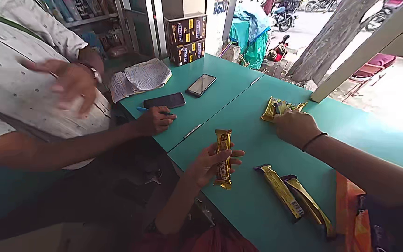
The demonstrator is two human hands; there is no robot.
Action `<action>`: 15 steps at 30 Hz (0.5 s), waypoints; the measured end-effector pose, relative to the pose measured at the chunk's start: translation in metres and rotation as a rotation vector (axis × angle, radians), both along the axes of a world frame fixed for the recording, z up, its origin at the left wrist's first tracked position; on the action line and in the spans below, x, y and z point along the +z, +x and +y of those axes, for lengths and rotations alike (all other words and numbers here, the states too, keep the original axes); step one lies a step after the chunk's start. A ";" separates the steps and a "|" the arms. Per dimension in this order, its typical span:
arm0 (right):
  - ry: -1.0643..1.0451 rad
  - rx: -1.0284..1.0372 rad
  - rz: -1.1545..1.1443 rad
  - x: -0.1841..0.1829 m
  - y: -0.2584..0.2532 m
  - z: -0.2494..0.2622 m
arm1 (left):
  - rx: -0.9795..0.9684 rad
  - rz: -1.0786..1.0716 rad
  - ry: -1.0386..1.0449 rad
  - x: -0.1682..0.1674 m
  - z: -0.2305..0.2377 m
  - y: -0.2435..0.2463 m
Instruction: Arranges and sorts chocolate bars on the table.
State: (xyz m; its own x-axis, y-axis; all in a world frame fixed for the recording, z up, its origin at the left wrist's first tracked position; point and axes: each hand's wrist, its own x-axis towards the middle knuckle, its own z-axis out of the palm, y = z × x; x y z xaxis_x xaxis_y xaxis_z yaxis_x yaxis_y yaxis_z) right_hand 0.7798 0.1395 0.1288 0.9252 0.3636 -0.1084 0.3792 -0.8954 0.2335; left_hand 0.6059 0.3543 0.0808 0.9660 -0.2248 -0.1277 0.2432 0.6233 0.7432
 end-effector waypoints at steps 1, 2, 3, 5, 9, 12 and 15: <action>0.032 0.035 -0.008 0.001 -0.015 0.004 | -0.004 -0.021 0.024 -0.001 0.000 -0.001; 0.071 0.076 -0.006 0.004 -0.031 0.007 | -0.013 -0.046 0.043 -0.002 0.000 0.000; 0.081 0.099 0.046 0.011 -0.050 0.012 | -0.013 -0.063 0.049 -0.002 -0.001 0.001; 0.057 0.146 0.230 0.028 -0.087 0.026 | -0.011 -0.072 0.011 -0.006 -0.001 0.004; 0.186 0.220 0.174 0.039 -0.086 0.024 | -0.023 0.001 -0.093 -0.011 0.002 0.006; 0.164 -0.052 0.013 0.046 -0.014 0.000 | -0.053 0.012 -0.134 -0.011 0.001 0.004; 0.176 -0.369 0.105 0.039 0.055 -0.028 | -0.097 0.004 -0.185 -0.015 0.002 0.005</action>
